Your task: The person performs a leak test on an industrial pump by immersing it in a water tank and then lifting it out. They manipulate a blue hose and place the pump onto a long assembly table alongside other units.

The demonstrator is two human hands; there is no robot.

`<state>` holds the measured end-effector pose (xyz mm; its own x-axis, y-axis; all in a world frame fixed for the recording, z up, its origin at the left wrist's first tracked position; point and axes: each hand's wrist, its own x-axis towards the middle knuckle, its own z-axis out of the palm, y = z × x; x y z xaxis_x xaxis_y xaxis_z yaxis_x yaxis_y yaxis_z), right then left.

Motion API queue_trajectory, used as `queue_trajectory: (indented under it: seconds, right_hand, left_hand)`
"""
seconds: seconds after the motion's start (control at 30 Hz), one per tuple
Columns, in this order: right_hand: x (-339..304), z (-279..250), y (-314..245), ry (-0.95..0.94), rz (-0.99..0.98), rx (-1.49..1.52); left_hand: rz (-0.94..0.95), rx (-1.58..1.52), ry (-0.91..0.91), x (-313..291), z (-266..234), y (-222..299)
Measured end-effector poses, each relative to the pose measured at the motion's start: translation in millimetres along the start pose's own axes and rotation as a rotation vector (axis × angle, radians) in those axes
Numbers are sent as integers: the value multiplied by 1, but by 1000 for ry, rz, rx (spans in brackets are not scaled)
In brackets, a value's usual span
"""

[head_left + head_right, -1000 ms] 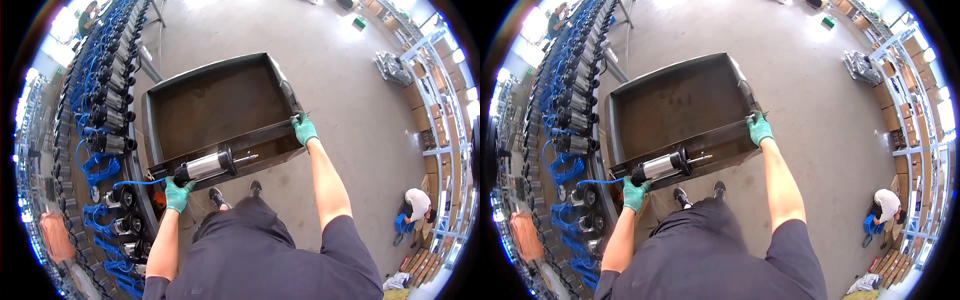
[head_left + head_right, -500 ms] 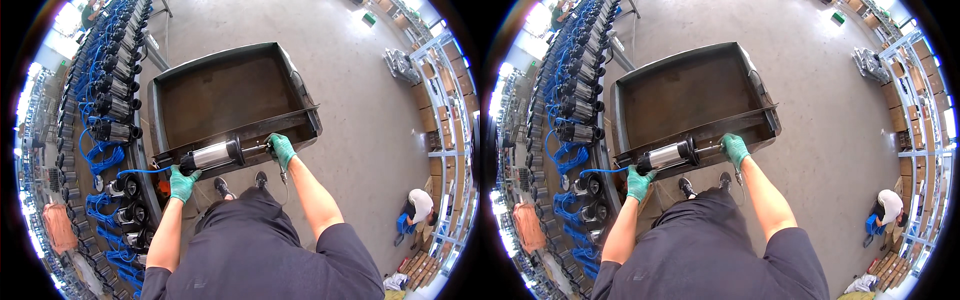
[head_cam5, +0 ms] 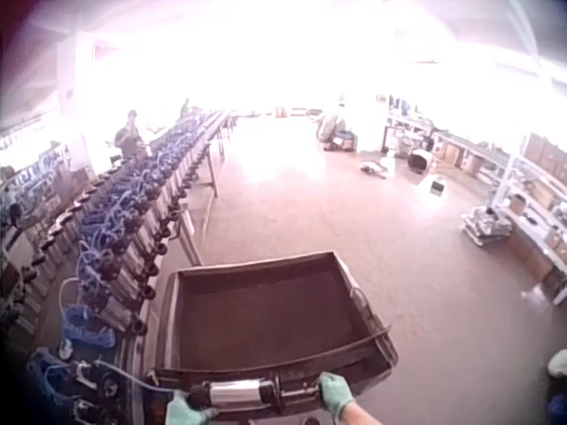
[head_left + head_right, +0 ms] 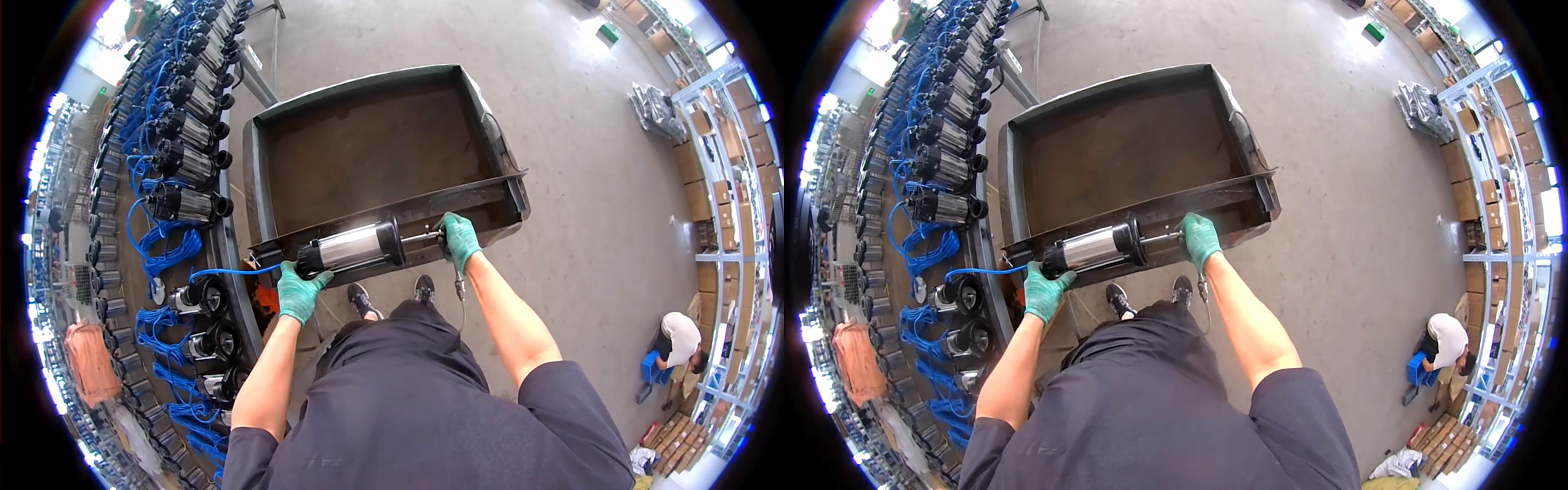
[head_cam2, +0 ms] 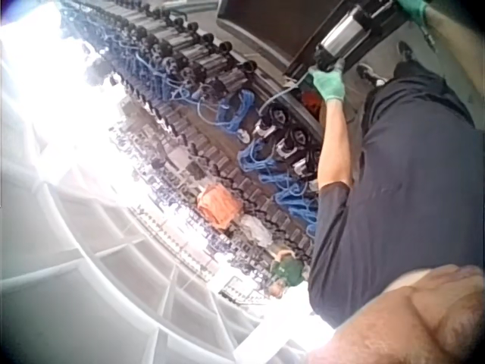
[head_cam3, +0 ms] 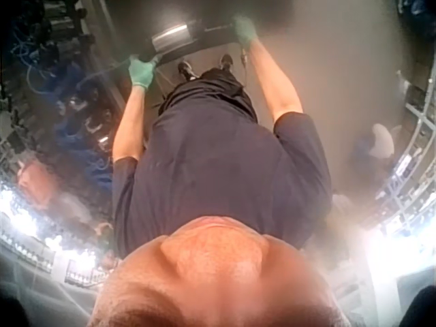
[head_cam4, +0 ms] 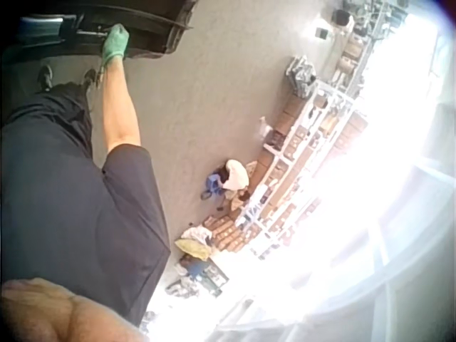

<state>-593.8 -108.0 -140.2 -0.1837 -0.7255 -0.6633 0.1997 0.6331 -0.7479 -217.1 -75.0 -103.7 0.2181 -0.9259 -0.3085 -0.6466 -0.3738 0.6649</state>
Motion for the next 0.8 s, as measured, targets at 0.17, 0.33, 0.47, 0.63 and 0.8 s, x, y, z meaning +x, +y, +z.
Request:
queue_trajectory:
  seconds: [0.17,0.33,0.47,0.63,0.8]
  right_hand:
    - [4,4,1,34,9,34]
    - [9,-2,6,10,1,42]
    - [11,-1,8,10,50,96]
    - [-3,-17,4,-191,0,108]
    - [22,-101,-5,-42,-372,-328]
  left_hand:
    - [7,-18,3,1,1,-5]
    - [23,-21,4,2,4,-8]
    - [6,9,-2,0,1,-1]
    - [43,-120,7,7,12,-33]
    - [59,-171,13,3,15,-23]
